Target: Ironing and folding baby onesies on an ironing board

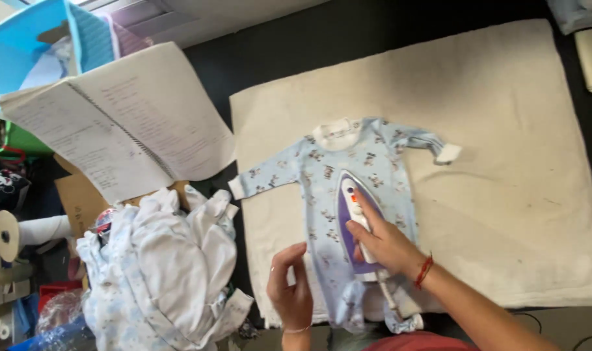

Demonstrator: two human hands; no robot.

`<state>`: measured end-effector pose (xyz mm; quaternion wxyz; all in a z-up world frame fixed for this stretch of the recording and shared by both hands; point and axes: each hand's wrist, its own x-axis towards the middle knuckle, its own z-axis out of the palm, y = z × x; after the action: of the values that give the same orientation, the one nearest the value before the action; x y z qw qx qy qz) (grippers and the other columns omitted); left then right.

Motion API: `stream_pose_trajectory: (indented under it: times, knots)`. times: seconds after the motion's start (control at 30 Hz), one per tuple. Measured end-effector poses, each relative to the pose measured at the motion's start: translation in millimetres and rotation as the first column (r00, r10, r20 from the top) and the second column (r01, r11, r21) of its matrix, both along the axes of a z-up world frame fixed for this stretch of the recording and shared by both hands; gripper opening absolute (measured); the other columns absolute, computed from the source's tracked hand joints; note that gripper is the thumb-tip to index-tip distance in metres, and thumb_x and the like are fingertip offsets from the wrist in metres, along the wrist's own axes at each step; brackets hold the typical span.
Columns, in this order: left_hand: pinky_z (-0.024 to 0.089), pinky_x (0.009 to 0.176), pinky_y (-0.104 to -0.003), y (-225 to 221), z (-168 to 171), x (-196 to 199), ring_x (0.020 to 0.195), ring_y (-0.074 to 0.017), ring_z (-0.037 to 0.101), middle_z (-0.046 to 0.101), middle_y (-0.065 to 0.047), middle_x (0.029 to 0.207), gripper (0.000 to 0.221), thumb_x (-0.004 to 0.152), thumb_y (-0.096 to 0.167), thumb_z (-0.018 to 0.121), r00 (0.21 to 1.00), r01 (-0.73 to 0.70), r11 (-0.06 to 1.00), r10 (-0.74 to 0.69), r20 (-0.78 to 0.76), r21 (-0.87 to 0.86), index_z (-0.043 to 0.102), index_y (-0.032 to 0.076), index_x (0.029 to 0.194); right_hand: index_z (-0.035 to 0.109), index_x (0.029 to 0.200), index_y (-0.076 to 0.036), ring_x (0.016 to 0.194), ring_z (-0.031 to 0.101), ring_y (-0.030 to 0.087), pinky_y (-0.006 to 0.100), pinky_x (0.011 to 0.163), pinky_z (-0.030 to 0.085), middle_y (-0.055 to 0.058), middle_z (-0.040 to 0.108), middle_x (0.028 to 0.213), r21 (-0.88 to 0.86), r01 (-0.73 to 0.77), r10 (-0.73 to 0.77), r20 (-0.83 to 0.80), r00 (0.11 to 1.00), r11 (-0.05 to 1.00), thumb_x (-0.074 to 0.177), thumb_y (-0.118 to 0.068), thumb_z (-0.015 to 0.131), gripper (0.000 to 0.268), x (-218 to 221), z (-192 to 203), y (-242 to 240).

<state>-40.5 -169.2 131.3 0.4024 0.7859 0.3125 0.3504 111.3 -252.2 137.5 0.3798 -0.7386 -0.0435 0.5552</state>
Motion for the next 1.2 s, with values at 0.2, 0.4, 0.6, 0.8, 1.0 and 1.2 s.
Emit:
stream_pose_trajectory:
  times: [0.2,0.4,0.6,0.8,1.0,1.2]
  knots:
    - [0.046,0.069,-0.028,-60.0,27.9,97.1,0.075,-0.0202,0.057,0.060,-0.007,0.080,0.007,0.081,0.002,0.051,0.968,0.244,0.966,-0.238,0.078,-0.084,0.056,0.005,0.085,0.066,0.087,-0.015,0.089,0.057,0.019,0.032,0.081,0.041,0.004,0.064,0.096,0.009,-0.223,0.172,0.606,0.776,0.975,0.081,-0.017,0.041,0.025,106.4,-60.5,-77.7]
    - [0.042,0.063,-0.045,-110.7,-59.8,214.4,0.087,-0.0326,0.049,0.053,-0.012,0.098,0.029,0.080,0.007,0.050,0.727,0.271,0.944,-0.329,-0.603,-0.188,0.049,0.006,0.108,0.062,0.101,-0.007,0.097,0.053,0.015,0.025,0.086,0.040,0.002,0.058,0.106,0.108,-0.106,0.031,0.540,0.841,0.988,0.081,0.007,0.039,0.034,172.3,-67.0,-99.7]
    - [0.050,0.063,-0.044,-106.4,-117.7,251.2,0.081,-0.0297,0.059,0.055,-0.011,0.086,0.015,0.076,0.012,0.058,0.662,0.204,0.979,-0.132,-0.738,0.008,0.050,0.007,0.087,0.053,0.114,0.001,0.069,0.059,0.027,0.036,0.059,0.053,0.019,0.050,0.088,0.325,-0.178,0.059,0.346,0.936,0.929,0.073,0.011,0.055,0.042,191.7,-119.1,-108.0]
    - [0.047,0.075,-0.045,-90.3,-138.6,249.9,0.092,-0.0310,0.055,0.054,-0.008,0.094,0.038,0.060,0.030,0.072,0.647,0.182,0.974,-0.222,-0.730,-0.135,0.054,0.011,0.088,0.050,0.110,0.006,0.060,0.062,0.027,0.038,0.056,0.053,0.018,0.052,0.076,0.340,-0.189,0.137,0.170,0.976,0.921,0.079,0.012,0.045,0.033,207.8,-118.1,-104.9]
    - [0.046,0.081,-0.041,-80.1,-87.3,242.8,0.091,-0.0280,0.060,0.063,-0.007,0.083,0.033,0.069,0.029,0.065,0.710,0.160,0.825,-0.478,-0.517,-0.542,0.056,0.012,0.096,0.064,0.085,-0.005,0.074,0.058,0.019,0.033,0.074,0.045,0.010,0.061,0.076,0.248,-0.425,0.255,0.511,0.821,0.870,0.072,0.001,0.061,0.014,221.5,-123.6,-106.0]
    - [0.045,0.077,-0.035,-83.7,-83.4,242.7,0.082,-0.0179,0.059,0.059,0.005,0.069,0.026,0.067,0.039,0.060,0.782,0.113,0.892,-0.352,-0.514,-0.438,0.054,0.023,0.085,0.059,0.097,-0.001,0.069,0.053,0.007,0.022,0.070,0.045,0.004,0.059,0.074,0.507,-0.144,0.026,0.232,0.972,0.850,0.074,0.002,0.062,0.024,219.5,-123.5,-106.3]
